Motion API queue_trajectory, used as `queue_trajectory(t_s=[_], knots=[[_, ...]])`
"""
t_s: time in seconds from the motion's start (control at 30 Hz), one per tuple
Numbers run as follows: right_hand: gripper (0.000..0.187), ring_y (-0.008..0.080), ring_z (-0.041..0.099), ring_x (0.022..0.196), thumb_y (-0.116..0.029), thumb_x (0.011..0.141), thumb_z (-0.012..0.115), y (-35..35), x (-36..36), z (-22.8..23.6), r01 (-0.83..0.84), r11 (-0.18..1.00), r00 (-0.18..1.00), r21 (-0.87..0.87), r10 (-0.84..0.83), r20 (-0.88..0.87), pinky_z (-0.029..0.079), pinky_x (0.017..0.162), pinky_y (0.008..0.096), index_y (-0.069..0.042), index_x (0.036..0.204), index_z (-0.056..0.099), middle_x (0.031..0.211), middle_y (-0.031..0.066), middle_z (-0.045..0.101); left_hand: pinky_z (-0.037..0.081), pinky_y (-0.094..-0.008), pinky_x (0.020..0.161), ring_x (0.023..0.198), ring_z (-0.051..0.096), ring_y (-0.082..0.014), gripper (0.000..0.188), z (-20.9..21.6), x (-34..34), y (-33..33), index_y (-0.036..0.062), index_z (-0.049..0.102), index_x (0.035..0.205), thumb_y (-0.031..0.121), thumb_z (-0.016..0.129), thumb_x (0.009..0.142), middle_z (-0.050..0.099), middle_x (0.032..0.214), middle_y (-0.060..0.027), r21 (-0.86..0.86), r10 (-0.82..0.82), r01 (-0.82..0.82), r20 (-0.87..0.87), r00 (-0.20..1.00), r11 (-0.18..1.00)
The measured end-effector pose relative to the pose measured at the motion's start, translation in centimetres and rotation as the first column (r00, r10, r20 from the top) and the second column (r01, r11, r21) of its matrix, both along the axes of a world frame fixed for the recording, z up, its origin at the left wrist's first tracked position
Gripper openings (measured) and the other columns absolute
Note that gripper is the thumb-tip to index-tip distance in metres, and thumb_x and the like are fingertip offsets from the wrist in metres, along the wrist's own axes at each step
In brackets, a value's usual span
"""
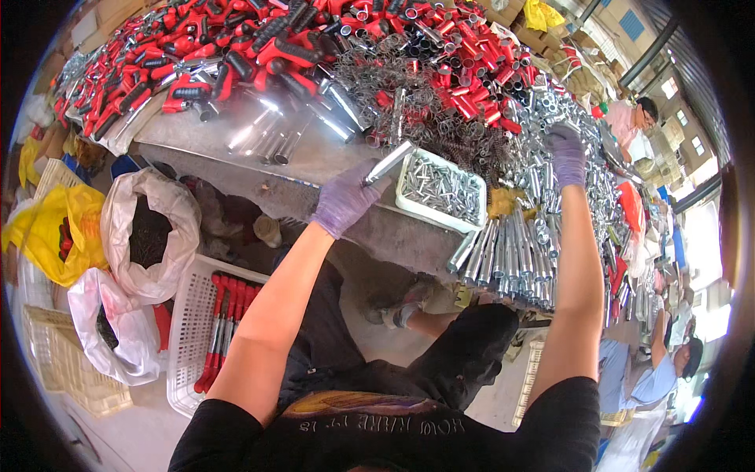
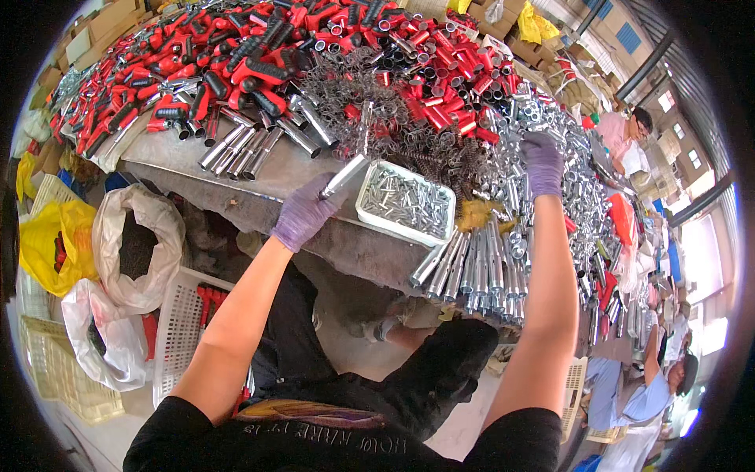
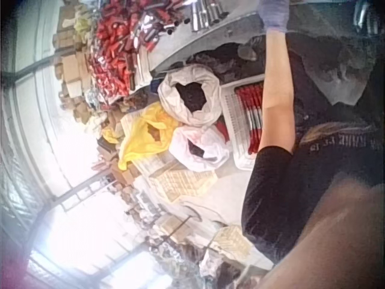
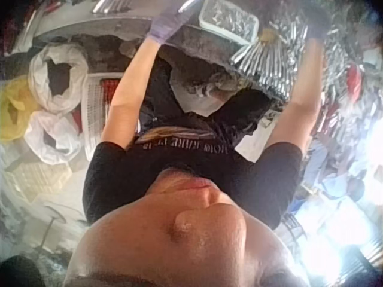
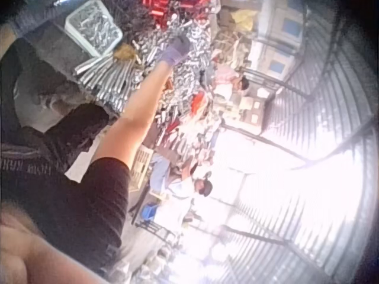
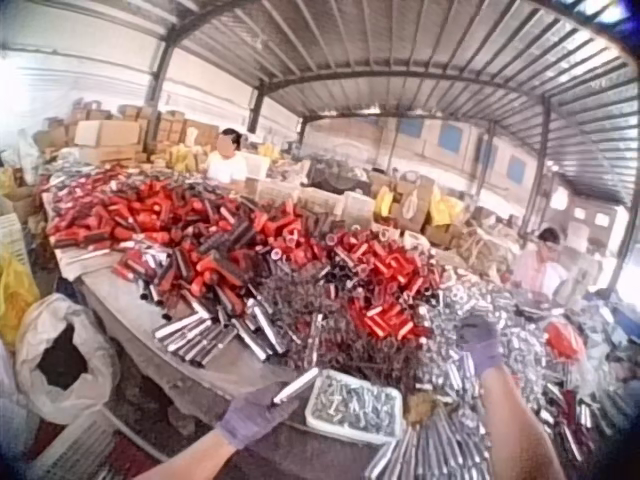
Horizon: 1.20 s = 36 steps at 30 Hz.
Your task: The person assembles tools by inserting metal cylinders and pins together, attaching handles to the metal assemblies by hand, and placing the finished tools into a plastic basket.
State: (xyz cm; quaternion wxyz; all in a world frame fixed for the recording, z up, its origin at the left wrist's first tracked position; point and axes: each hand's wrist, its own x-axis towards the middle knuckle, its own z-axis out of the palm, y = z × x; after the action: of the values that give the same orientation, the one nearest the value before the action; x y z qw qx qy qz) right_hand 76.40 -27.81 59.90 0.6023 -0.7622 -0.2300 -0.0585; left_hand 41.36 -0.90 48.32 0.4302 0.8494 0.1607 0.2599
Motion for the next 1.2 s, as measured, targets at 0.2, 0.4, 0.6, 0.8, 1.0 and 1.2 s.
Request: queue_trajectory(t_s=[0.2,0.4,0.6,0.8,1.0,1.2], knots=[[0.021,0.0304,0.059,0.095,-0.009,0.084,0.049,-1.0,-2.3,2.3,0.398,0.715,0.723,-0.575,0.142,0.676,0.048,0.085,0.0387,-0.012,0.098,0.065,0.099,0.0123,0.062,0.049,-0.0380,0.072,0.081,0.063,-0.0298,0.037,-0.3,0.6,0.1,0.0105,0.058,0.110,0.036,0.062,0.085,0.064,0.089,-0.0143,-0.006,-0.004,0.004,0.001,1.000,1.000],[0.021,0.0236,0.059,0.096,-0.006,0.079,0.053,-1.5,-2.9,1.4,0.432,0.784,0.790,-0.446,-0.089,0.607,0.048,0.083,0.0336,-0.009,0.098,0.062,0.101,0.0100,0.062,0.049,-0.0400,0.074,0.084,0.062,-0.0333,0.038,0.0,0.5,-0.3,0.0137,0.058,0.112,0.040,0.061,0.084,0.065,0.092,-0.0142,-0.046,-0.011,0.011,-0.019,1.000,0.999],[0.020,0.0308,0.061,0.088,-0.005,0.084,0.049,-1.4,-3.5,-0.3,0.505,0.523,0.646,-0.686,0.298,0.703,0.046,0.088,0.0369,-0.012,0.095,0.064,0.098,0.0119,0.061,0.049,-0.0397,0.074,0.085,0.063,-0.0331,0.037,0.0,0.1,-0.1,0.0137,0.058,0.111,0.040,0.060,0.085,0.065,0.093,-0.0148,-0.030,0.008,-0.008,0.007,1.000,1.000],[0.024,0.0304,0.062,0.088,-0.007,0.084,0.046,-2.2,-2.6,-1.2,0.442,0.560,0.695,-0.701,0.280,0.662,0.047,0.084,0.0360,-0.009,0.096,0.067,0.094,0.0125,0.066,0.049,-0.0401,0.074,0.086,0.063,-0.0334,0.036,0.2,0.6,-0.5,0.0139,0.058,0.111,0.039,0.060,0.085,0.065,0.093,-0.0150,-0.037,-0.025,0.025,0.013,1.000,0.999],[0.021,0.0281,0.061,0.087,-0.006,0.081,0.050,-0.5,-5.3,-0.4,0.429,0.525,0.665,-0.736,0.368,0.650,0.050,0.080,0.0346,-0.009,0.097,0.064,0.092,0.0120,0.063,0.049,-0.0396,0.073,0.085,0.063,-0.0335,0.036,-0.1,-0.4,0.1,0.0140,0.058,0.111,0.039,0.060,0.085,0.065,0.090,-0.0154,-0.039,0.008,-0.009,-0.004,1.000,0.999],[0.020,0.0274,0.060,0.095,-0.006,0.081,0.050,-2.4,-3.2,-1.8,0.385,0.503,0.704,-0.774,0.382,0.598,0.048,0.083,0.0348,-0.009,0.093,0.064,0.096,0.0108,0.063,0.049,-0.0396,0.071,0.080,0.063,-0.0330,0.036,0.3,-0.3,-0.4,0.0141,0.058,0.112,0.039,0.061,0.085,0.065,0.086,-0.0141,-0.058,0.015,-0.015,-0.012,1.000,0.998]])
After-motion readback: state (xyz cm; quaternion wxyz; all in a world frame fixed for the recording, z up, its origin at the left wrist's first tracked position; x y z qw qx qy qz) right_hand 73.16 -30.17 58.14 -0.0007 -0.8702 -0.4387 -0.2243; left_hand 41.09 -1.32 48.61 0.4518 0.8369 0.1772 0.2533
